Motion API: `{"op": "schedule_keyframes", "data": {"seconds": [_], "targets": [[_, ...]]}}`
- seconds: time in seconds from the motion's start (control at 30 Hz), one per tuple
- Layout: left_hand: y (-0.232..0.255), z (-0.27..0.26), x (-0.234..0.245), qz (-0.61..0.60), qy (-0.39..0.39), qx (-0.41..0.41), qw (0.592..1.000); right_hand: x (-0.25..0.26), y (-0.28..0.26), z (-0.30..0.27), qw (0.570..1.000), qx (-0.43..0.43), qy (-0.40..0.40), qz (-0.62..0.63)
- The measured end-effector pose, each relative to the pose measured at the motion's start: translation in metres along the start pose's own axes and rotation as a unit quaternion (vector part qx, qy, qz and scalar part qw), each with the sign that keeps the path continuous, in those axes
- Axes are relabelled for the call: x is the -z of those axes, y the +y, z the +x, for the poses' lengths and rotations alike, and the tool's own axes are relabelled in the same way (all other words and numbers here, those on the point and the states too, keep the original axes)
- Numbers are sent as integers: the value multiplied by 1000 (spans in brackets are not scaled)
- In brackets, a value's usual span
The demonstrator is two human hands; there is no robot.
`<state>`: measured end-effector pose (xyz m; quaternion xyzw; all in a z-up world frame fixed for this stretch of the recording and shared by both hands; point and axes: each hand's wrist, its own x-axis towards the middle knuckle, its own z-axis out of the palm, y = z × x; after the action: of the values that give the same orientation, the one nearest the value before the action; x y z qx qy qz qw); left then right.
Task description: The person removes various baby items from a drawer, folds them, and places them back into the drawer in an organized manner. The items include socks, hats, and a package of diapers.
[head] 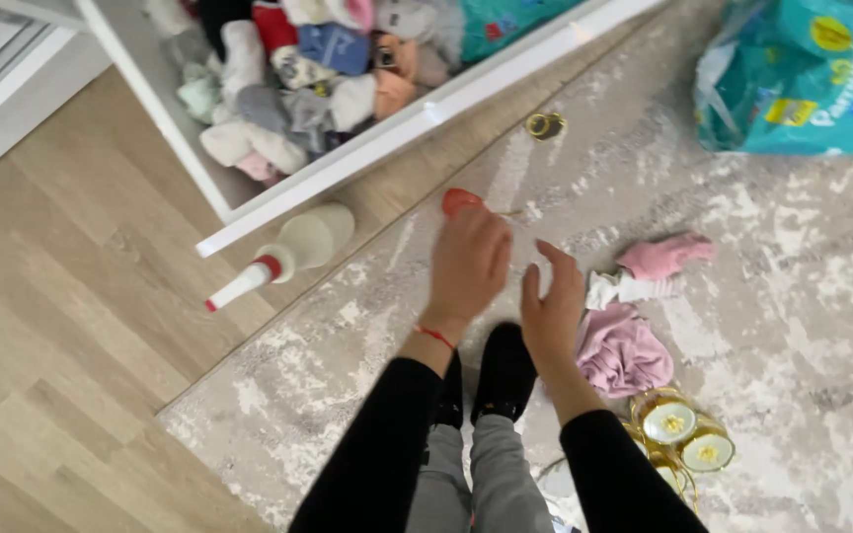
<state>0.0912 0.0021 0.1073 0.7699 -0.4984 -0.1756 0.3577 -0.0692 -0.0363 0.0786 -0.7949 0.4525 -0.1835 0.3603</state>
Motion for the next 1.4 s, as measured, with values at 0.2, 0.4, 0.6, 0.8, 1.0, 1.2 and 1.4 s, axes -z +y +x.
{"op": "schedule_keyframes", "data": {"seconds": [0.2, 0.4, 0.6, 0.8, 1.0, 1.2, 1.4], "targets": [[11, -87, -167, -32, -223, 221, 949, 25, 161, -72, 876, -463, 73, 112], [35, -102, -227, -28, -361, 276, 890, 45, 264, -108, 848, -528, -36, -26], [53, -122, -261, -31, -431, 307, 848, 51, 269, -144, 844, -525, -96, -50], [31, -133, -298, -6, -407, 317, 857, 54, 248, -106, 879, -475, 24, 30], [67, -61, -266, 63, -443, 200, 872, 69, 228, -31, 792, -571, 85, 197], [36, -67, -305, 137, -467, 122, 865, 49, 252, -3, 749, -569, 175, 292], [29, -66, -300, 152, -505, 115, 842, 28, 279, 9, 766, -625, 99, 111]]}}
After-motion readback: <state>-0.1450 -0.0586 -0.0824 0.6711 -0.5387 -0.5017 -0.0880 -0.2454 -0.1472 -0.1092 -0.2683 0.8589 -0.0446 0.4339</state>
